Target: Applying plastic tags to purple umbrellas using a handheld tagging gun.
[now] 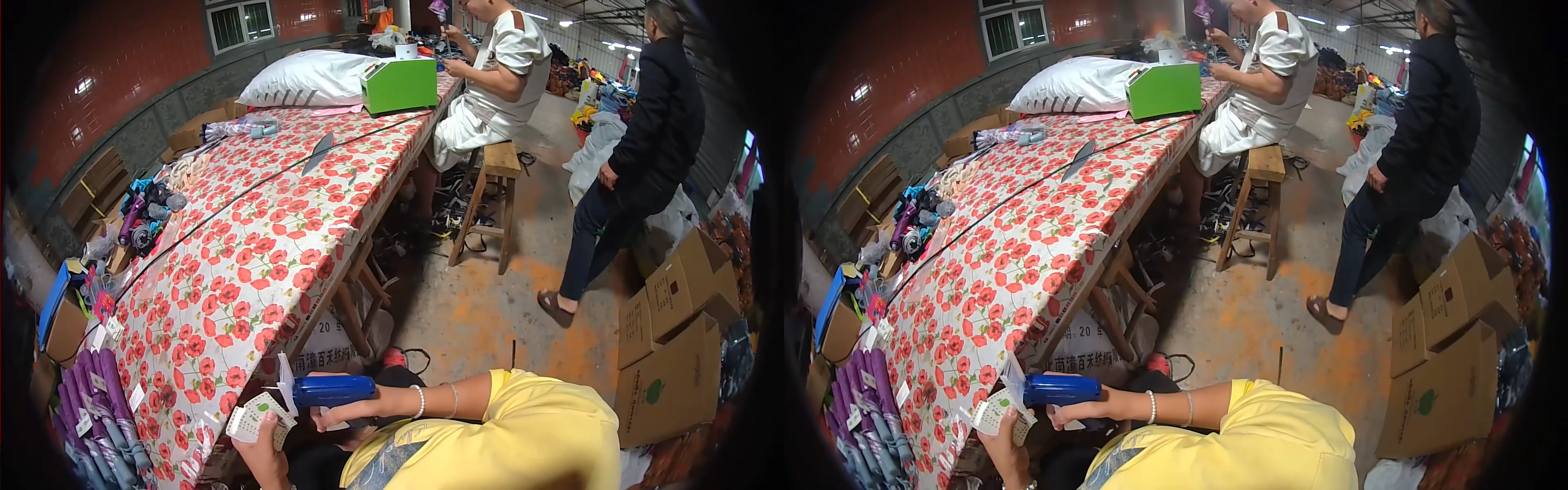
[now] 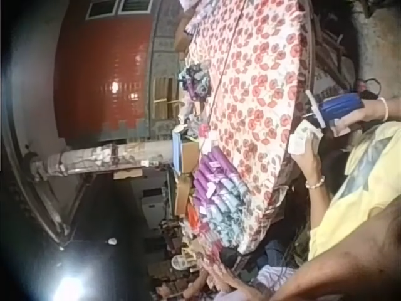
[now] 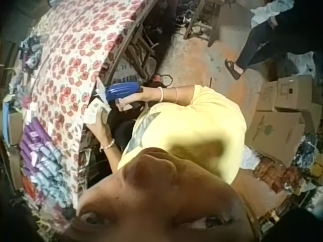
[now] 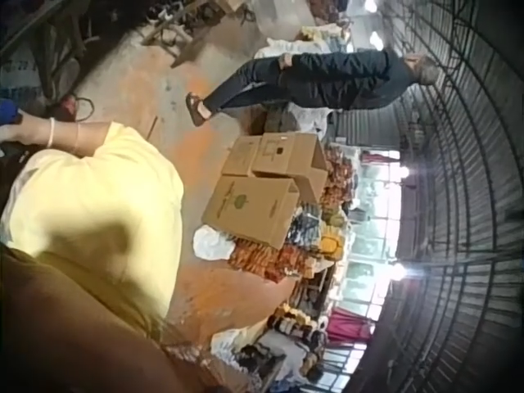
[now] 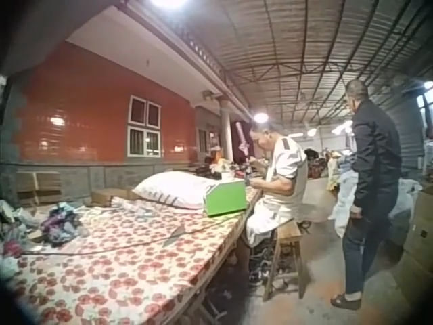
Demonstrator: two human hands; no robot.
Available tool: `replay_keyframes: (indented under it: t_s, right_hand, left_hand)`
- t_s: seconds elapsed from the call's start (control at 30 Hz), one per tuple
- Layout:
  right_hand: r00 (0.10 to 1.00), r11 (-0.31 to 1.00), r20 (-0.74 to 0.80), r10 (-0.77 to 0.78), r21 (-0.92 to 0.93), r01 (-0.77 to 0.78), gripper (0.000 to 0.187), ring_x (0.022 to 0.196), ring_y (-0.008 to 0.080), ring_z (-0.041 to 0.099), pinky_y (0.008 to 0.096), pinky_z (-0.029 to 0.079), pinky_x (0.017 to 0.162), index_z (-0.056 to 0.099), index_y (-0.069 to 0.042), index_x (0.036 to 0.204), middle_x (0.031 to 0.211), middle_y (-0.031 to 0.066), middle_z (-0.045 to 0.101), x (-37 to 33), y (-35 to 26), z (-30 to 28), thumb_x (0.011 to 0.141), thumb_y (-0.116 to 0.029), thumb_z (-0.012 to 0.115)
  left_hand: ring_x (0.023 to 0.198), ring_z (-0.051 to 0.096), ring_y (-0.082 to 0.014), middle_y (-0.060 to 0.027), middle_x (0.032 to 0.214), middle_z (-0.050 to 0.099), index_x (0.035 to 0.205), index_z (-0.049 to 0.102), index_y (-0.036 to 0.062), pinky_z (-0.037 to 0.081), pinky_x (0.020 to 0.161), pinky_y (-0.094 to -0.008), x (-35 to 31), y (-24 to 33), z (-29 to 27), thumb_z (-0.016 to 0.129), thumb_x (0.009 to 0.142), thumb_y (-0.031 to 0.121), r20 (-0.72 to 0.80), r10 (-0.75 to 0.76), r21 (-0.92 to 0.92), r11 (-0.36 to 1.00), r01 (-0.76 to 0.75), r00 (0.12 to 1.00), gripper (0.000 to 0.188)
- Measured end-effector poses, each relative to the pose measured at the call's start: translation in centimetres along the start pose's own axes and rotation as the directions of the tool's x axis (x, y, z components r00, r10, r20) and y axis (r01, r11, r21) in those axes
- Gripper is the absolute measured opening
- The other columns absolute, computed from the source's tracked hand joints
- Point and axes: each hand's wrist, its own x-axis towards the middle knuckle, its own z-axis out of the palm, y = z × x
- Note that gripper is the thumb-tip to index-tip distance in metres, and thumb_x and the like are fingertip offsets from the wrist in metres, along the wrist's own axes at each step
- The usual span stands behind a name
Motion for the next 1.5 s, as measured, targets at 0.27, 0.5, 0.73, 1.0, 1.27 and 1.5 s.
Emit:
replay_keyframes:
  t_s: [0.27, 0.5, 0.73, 1.0, 1.27, 1.5]
  right_hand:
    - [1.000, 0.999, 0.008, 0.011, 0.045, -0.011, 0.031, 0.080, 0.0134, 0.058, 0.0234, 0.046, 0.072, 0.051, -0.008, 0.108, 0.091, 0.0052, 0.063, -0.4, -0.1, -0.3, 0.082, -0.013, 0.066]
    - [0.998, 0.992, -0.045, 0.033, 0.120, -0.028, 0.041, 0.084, 0.0175, 0.060, 0.0278, 0.047, 0.081, 0.047, -0.004, 0.121, 0.093, 0.0087, 0.063, -0.2, 0.6, 0.0, 0.083, -0.005, 0.063]
    - [1.000, 0.986, -0.017, 0.010, -0.166, -0.012, 0.025, 0.080, 0.0182, 0.061, 0.0275, 0.048, 0.076, 0.057, 0.003, 0.110, 0.089, 0.0097, 0.067, 0.2, 0.0, -0.6, 0.086, -0.006, 0.057]
    - [1.000, 0.997, -0.016, -0.003, -0.071, 0.002, 0.026, 0.078, 0.0180, 0.062, 0.0274, 0.048, 0.075, 0.056, 0.004, 0.110, 0.084, 0.0112, 0.066, 1.3, 1.3, 0.2, 0.086, -0.007, 0.058]
    - [0.989, 0.987, -0.143, 0.040, -0.150, -0.061, 0.026, 0.077, 0.0178, 0.062, 0.0268, 0.049, 0.073, 0.057, 0.004, 0.109, 0.084, 0.0109, 0.066, 1.7, 1.0, 0.8, 0.086, -0.007, 0.059]
    - [0.918, 0.893, 0.261, 0.300, 0.262, -0.366, 0.032, 0.066, 0.0152, 0.059, 0.0213, 0.047, 0.064, 0.064, 0.001, 0.090, 0.088, 0.0113, 0.066, 2.5, 3.3, -2.2, 0.091, -0.027, 0.049]
  left_hand:
    - [0.074, 0.063, -0.0180, -0.0147, 0.093, 0.064, 0.107, 0.052, -0.0070, 0.051, 0.067, -0.0237, -0.8, 1.8, 3.0, 0.063, 0.079, 0.000, -0.046, -0.004, -0.027, 1.000, 0.003, 0.999, 0.031]
    - [0.081, 0.061, -0.0162, -0.0118, 0.101, 0.063, 0.112, 0.054, -0.0044, 0.049, 0.071, -0.0236, -0.7, 2.2, 2.6, 0.064, 0.081, 0.003, -0.030, 0.065, 0.114, 0.992, -0.062, 0.997, 0.034]
    - [0.066, 0.061, -0.0102, -0.0078, 0.085, 0.068, 0.094, 0.063, -0.0045, 0.049, 0.058, -0.0205, -0.5, 3.6, 4.5, 0.071, 0.078, 0.004, -0.102, 0.143, 0.057, 0.989, -0.138, 0.984, 0.020]
    - [0.069, 0.061, -0.0101, -0.0082, 0.086, 0.068, 0.098, 0.062, -0.0031, 0.049, 0.060, -0.0204, -1.4, 3.5, 3.4, 0.071, 0.079, 0.006, -0.070, 0.179, 0.125, 0.978, -0.169, 0.981, 0.023]
    - [0.072, 0.061, -0.0169, -0.0111, 0.089, 0.066, 0.099, 0.061, -0.0038, 0.049, 0.065, -0.0253, -1.0, 3.1, 3.4, 0.068, 0.078, 0.001, 0.049, 0.405, 0.349, 0.850, -0.396, 0.913, 0.022]
    - [0.073, 0.059, -0.0273, -0.0149, 0.091, 0.064, 0.100, 0.061, -0.0009, 0.049, 0.069, -0.0333, 0.2, 2.1, 3.0, 0.067, 0.075, -0.001, 0.378, 0.657, 0.484, 0.460, -0.745, 0.652, 0.026]
